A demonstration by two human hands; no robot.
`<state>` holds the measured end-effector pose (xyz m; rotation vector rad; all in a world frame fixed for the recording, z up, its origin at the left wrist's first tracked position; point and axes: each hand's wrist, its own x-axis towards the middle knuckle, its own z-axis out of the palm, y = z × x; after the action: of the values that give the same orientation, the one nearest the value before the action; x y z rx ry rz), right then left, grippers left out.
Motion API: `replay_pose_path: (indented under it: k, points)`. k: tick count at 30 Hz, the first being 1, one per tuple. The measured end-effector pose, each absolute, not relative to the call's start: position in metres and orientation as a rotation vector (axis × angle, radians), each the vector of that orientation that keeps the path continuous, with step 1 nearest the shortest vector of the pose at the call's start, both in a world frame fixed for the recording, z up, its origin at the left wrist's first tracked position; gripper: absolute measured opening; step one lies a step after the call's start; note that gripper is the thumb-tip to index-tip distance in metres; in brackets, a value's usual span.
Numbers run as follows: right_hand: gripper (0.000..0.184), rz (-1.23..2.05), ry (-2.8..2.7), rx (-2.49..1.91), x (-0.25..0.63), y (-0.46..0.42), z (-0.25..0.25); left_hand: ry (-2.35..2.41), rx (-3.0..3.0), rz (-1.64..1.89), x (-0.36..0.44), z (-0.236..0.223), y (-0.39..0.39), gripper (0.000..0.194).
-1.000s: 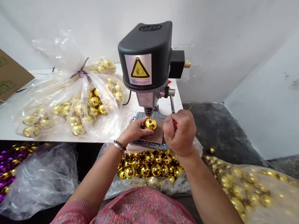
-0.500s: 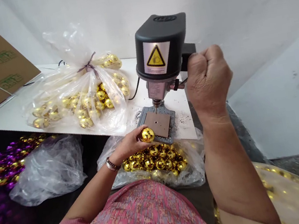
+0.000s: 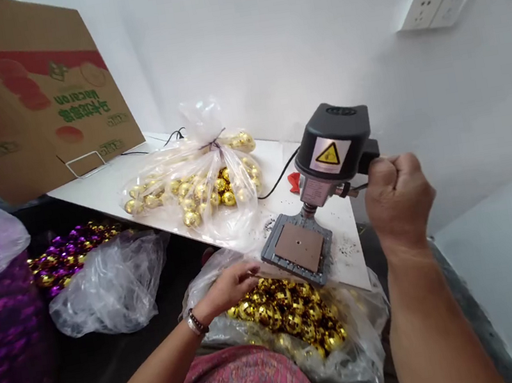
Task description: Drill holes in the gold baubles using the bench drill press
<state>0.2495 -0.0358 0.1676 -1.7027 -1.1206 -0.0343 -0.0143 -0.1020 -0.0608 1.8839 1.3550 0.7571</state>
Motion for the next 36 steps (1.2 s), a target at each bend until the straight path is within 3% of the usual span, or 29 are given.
replay_pose_path:
  k: [5, 11, 16, 24, 27, 31, 36]
  points:
    - [0.014, 0.0, -1.085, -1.69, 0.251, -0.037, 0.164, 1.804, 1.568, 1.036, -0.045, -0.02, -0.017, 0.045]
    - [0.022, -0.024, -1.113, -1.645, 0.259, -0.034, 0.152, 2.118, 1.673, 0.724, -0.058, 0.0, 0.088, 0.047]
    - [0.039, -0.078, -1.196, -1.567, 0.265, -0.033, 0.14, 2.103, 1.814, 0.513, -0.049, -0.008, 0.111, 0.04]
    - [0.044, -0.165, -1.303, -1.461, 0.268, -0.031, 0.133, 1.977, 2.021, 0.417, -0.048, -0.016, 0.078, 0.035]
    - [0.044, -0.165, -1.307, -1.439, 0.266, -0.031, 0.13, 1.845, 2.094, 0.841, -0.056, -0.032, 0.035, 0.042]
    - [0.048, -0.163, -1.31, -1.435, 0.266, -0.031, 0.124, 2.008, 1.82, 1.384, -0.072, -0.059, -0.034, 0.065]
    - [0.056, -0.205, -1.32, -1.411, 0.267, -0.028, 0.12, 2.005, 1.7, 1.359, -0.081, -0.081, -0.086, 0.058]
